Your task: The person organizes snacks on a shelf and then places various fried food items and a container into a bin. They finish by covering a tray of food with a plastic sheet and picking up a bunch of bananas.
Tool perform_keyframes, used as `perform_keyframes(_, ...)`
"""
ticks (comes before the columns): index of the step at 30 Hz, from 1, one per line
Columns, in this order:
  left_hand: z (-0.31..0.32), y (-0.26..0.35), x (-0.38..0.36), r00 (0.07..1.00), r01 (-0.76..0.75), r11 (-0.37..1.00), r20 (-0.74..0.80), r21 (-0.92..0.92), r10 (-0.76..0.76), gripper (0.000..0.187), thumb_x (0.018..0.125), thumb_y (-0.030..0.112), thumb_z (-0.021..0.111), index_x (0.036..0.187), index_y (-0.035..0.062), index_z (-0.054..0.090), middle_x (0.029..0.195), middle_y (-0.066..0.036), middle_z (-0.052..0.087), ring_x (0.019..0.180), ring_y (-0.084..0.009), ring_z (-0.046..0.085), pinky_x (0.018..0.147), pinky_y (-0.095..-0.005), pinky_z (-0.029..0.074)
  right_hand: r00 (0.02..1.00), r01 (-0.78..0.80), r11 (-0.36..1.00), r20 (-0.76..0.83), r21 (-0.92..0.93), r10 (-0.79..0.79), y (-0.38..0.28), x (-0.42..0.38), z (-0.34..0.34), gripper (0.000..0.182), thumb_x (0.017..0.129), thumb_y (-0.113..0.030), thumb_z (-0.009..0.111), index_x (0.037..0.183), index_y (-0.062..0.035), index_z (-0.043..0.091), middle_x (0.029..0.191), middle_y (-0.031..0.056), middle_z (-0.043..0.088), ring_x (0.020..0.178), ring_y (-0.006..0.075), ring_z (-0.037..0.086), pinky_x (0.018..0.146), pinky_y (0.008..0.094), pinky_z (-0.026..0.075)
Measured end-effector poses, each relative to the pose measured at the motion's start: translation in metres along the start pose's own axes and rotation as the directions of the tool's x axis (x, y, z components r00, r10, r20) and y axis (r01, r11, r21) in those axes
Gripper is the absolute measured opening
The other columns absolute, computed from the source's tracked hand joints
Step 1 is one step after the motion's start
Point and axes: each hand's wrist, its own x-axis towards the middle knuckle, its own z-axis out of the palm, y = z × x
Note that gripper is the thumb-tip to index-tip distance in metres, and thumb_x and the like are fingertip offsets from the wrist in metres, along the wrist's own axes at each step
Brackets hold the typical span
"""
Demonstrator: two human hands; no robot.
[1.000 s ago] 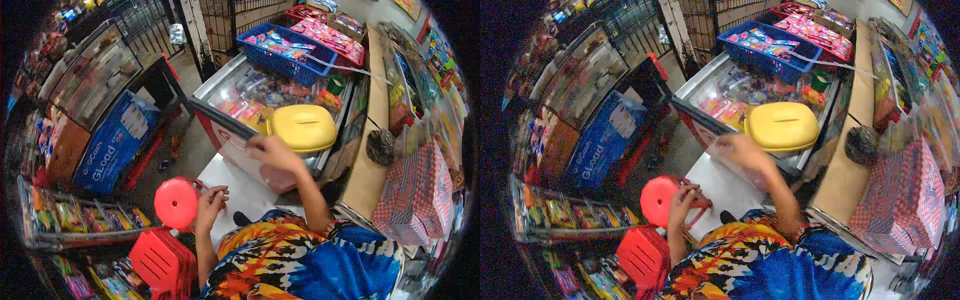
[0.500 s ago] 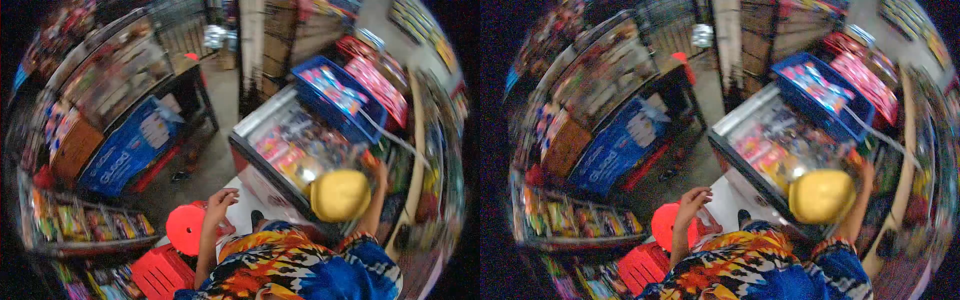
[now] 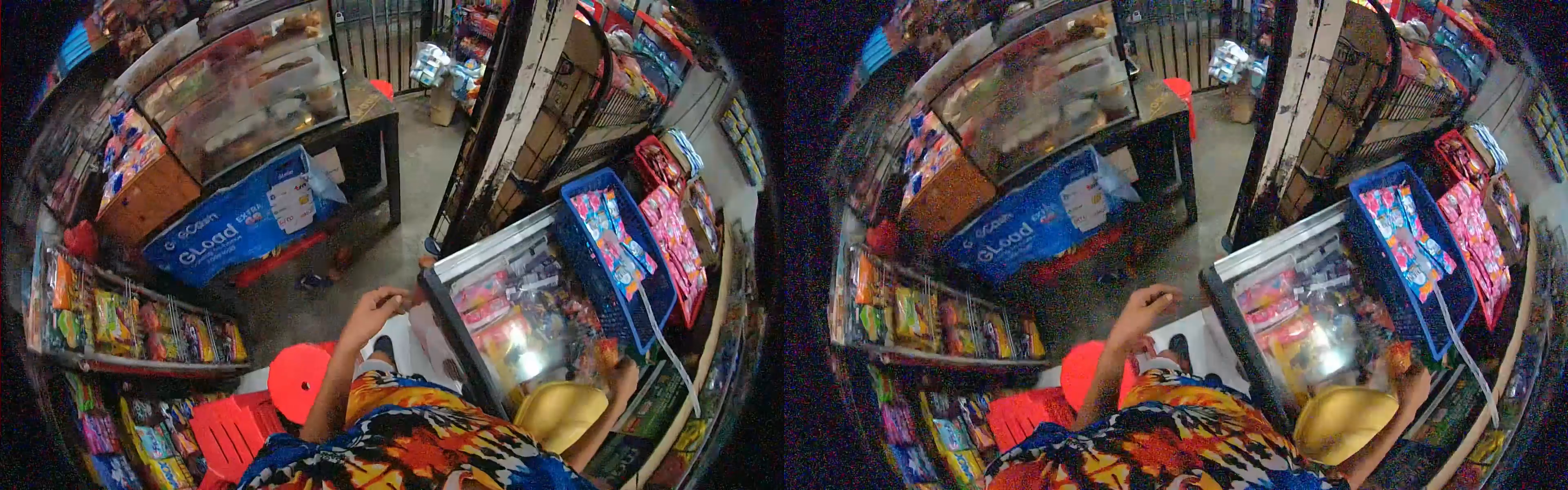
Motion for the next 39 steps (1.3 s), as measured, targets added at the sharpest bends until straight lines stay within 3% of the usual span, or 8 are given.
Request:
perform_keyframes(4,-0.020,0.013,0.052,0.998,0.013,0.997,0.067,0.072,-0.018,0.024,0.090,0.014,0.052,0.106,0.0001,0.061,0.093,-0.006,0.064,0.084,-0.0143,0.059,0.078,-0.0271,0.047,0.992,-0.024,0.911,0.126,0.411,-0.030,-0.082,0.022,-0.042,0.014,0.070,-0.011,0.064,0.070,-0.0010,0.055,0.066,0.0155,0.059,0.060,0.0321,0.058,0.055,0.0387,0.043)
perform_keyframes(6,-0.034,0.010,0.081,0.992,-0.049,0.997,0.123,0.055,0.042,0.024,0.090,0.015,0.051,0.105,-0.0006,0.061,0.092,-0.006,0.063,0.083,-0.0133,0.059,0.079,-0.0274,0.047,0.979,-0.098,0.660,0.190,0.745,-0.069,-0.170,0.029,-0.075,0.010,0.067,0.002,0.057,0.069,-0.0032,0.049,0.058,0.0000,0.047,0.051,0.0081,0.044,0.046,0.0240,0.033)
perform_keyframes(11,-0.093,0.054,0.122,0.958,-0.043,0.996,0.279,-0.083,0.064,0.033,0.091,0.019,0.053,0.119,0.0016,0.052,0.105,-0.009,0.061,0.092,-0.0163,0.059,0.080,-0.0303,0.049,0.879,0.199,0.565,0.108,0.801,-0.464,-0.391,0.061,-0.083,0.016,0.062,-0.002,0.065,0.073,-0.0016,0.054,0.059,0.0035,0.051,0.052,0.0109,0.048,0.050,0.0271,0.039)
perform_keyframes(18,-0.229,0.058,0.134,0.999,-0.041,0.822,-0.008,-0.568,0.045,0.056,0.087,0.029,0.059,0.132,0.0073,0.034,0.123,-0.009,0.052,0.106,-0.0221,0.056,0.084,-0.0410,0.050,0.193,0.795,0.033,-0.200,0.605,-0.961,-0.669,0.050,-0.071,0.026,0.070,-0.014,0.062,0.095,-0.0078,0.059,0.075,0.0123,0.062,0.071,0.0326,0.061,0.066,0.0402,0.048)
perform_keyframes(22,-0.288,0.072,0.114,0.947,-0.217,0.739,-0.323,-0.638,0.000,0.054,0.083,0.024,0.062,0.129,0.0057,0.038,0.121,-0.011,0.052,0.109,-0.0234,0.054,0.090,-0.0398,0.047,-0.003,0.764,-0.165,-0.253,0.623,-0.968,-0.749,0.041,-0.085,0.034,0.069,-0.018,0.070,0.100,-0.0066,0.059,0.082,0.0124,0.059,0.078,0.0324,0.059,0.068,0.0377,0.047)
perform_keyframes(28,-0.322,0.077,0.107,0.867,-0.391,0.712,-0.493,-0.583,0.072,0.064,0.077,0.015,0.064,0.133,0.0038,0.034,0.125,-0.010,0.048,0.115,-0.0229,0.050,0.096,-0.0367,0.042,0.399,0.305,-0.139,-0.259,0.942,-0.880,-0.810,0.047,-0.062,0.071,0.067,-0.023,0.077,0.126,-0.0065,0.043,0.112,0.0137,0.050,0.105,0.0278,0.051,0.091,0.0360,0.041)
perform_keyframes(31,-0.332,0.072,0.116,0.892,-0.316,0.761,-0.450,-0.566,0.035,0.070,0.075,0.012,0.066,0.135,0.0025,0.032,0.128,-0.010,0.047,0.118,-0.0218,0.047,0.098,-0.0354,0.039,0.245,-0.267,0.064,0.132,0.962,-0.960,-0.819,0.054,-0.047,0.076,0.067,-0.019,0.078,0.130,-0.0045,0.038,0.116,0.0111,0.050,0.104,0.0208,0.053,0.090,0.0326,0.042)
perform_keyframes(39,-0.352,0.068,0.192,0.941,-0.225,0.877,-0.327,-0.425,0.083,0.073,0.074,0.013,0.071,0.134,0.0006,0.033,0.131,-0.011,0.044,0.120,-0.0189,0.045,0.101,-0.0327,0.034,0.115,-0.474,0.135,0.213,0.870,-0.970,-0.840,0.099,0.009,0.058,0.069,-0.006,0.075,0.119,-0.0030,0.045,0.108,0.0056,0.056,0.100,0.0139,0.054,0.087,0.0284,0.044)
